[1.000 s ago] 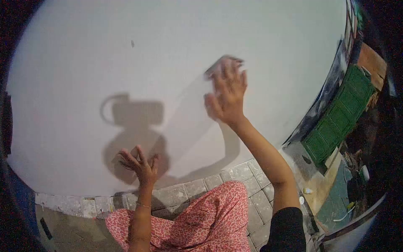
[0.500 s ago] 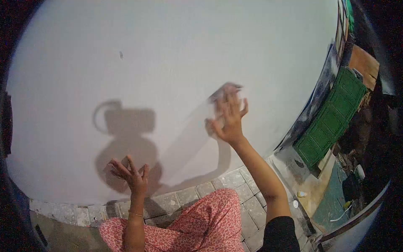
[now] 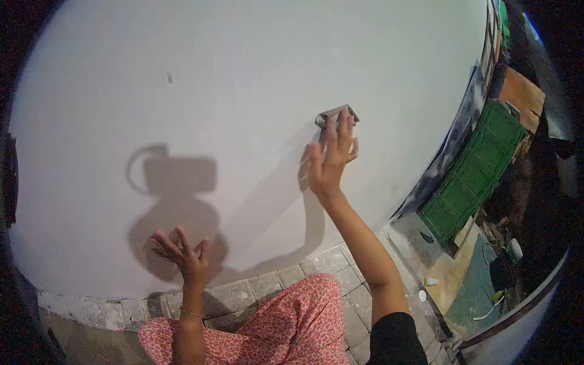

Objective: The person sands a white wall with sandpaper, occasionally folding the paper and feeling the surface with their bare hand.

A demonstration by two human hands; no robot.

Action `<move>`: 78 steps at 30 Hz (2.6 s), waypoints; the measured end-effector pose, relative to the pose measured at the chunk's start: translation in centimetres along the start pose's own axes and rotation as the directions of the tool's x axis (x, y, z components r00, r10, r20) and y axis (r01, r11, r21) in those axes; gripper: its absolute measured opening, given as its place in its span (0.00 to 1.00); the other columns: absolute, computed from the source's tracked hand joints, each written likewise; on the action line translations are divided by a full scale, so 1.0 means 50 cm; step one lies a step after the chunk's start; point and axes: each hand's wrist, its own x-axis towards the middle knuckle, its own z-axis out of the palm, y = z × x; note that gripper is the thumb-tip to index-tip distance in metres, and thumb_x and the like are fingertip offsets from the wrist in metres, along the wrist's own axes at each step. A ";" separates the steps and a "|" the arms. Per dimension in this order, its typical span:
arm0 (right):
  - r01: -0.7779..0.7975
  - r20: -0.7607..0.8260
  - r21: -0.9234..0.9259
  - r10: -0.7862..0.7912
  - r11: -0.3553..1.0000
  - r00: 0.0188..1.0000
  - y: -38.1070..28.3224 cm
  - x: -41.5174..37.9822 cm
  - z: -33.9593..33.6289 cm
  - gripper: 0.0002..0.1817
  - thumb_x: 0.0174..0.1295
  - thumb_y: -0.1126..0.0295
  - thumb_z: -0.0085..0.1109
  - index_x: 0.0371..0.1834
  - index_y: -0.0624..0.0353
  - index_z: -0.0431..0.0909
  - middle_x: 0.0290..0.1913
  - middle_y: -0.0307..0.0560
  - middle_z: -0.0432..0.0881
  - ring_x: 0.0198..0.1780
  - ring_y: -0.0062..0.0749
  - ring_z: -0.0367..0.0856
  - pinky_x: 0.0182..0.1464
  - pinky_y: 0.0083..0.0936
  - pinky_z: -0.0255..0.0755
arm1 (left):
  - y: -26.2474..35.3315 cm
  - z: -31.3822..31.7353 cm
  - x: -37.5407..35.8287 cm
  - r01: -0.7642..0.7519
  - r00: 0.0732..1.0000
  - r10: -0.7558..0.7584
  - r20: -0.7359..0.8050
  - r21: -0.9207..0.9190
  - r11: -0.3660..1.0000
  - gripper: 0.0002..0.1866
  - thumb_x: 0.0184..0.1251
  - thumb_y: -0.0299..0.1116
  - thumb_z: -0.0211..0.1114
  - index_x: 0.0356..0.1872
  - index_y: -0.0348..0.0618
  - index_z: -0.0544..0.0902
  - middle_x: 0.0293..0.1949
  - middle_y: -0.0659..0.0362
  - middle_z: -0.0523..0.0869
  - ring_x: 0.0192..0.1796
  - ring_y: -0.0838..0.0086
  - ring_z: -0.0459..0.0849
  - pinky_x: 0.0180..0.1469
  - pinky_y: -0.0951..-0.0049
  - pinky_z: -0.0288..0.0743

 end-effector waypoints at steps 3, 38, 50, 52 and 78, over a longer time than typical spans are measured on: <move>0.346 0.209 0.064 -0.352 0.936 0.912 -0.045 0.011 -0.002 0.26 0.57 0.53 0.55 0.59 0.50 0.74 0.69 0.48 0.63 0.73 0.44 0.53 0.69 0.52 0.30 | 0.006 -0.004 0.005 0.020 1.000 -0.020 -0.009 -0.035 0.999 0.44 0.61 0.56 0.61 0.74 0.64 0.46 0.73 0.41 0.34 0.73 0.39 0.29 0.63 0.29 0.23; 0.500 0.013 -0.057 -0.501 0.864 0.866 -0.031 0.222 0.003 0.28 0.59 0.58 0.50 0.65 0.51 0.67 0.72 0.46 0.58 0.75 0.37 0.50 0.71 0.52 0.35 | -0.016 -0.016 0.017 0.053 0.997 -0.054 0.053 0.015 0.998 0.56 0.44 0.67 0.65 0.73 0.68 0.44 0.72 0.37 0.30 0.72 0.36 0.28 0.60 0.26 0.21; 0.757 0.225 0.266 -0.802 0.597 0.554 -0.291 0.145 0.076 0.27 0.57 0.52 0.53 0.61 0.42 0.71 0.71 0.39 0.61 0.73 0.37 0.53 0.73 0.48 0.37 | -0.020 -0.036 0.023 0.073 0.989 -0.079 0.128 0.053 0.996 0.64 0.37 0.70 0.65 0.73 0.48 0.46 0.71 0.34 0.28 0.71 0.35 0.25 0.60 0.27 0.18; 0.849 0.212 0.342 -0.913 0.403 0.348 -0.321 0.127 0.102 0.27 0.57 0.51 0.53 0.62 0.42 0.71 0.70 0.38 0.61 0.73 0.35 0.54 0.74 0.47 0.38 | -0.014 -0.051 0.033 0.157 0.978 -0.145 0.147 -0.077 0.985 0.64 0.41 0.62 0.71 0.73 0.43 0.41 0.71 0.35 0.29 0.72 0.39 0.26 0.62 0.29 0.19; -0.312 0.646 0.692 -0.366 0.651 0.670 -0.221 -0.494 -0.056 0.18 0.63 0.70 0.50 0.56 0.58 0.70 0.55 0.53 0.76 0.49 0.43 0.80 0.47 0.33 0.76 | -0.004 -0.168 0.369 -0.090 0.959 0.102 -0.263 0.057 0.994 0.41 0.70 0.56 0.44 0.72 0.36 0.44 0.74 0.46 0.42 0.76 0.54 0.38 0.66 0.38 0.18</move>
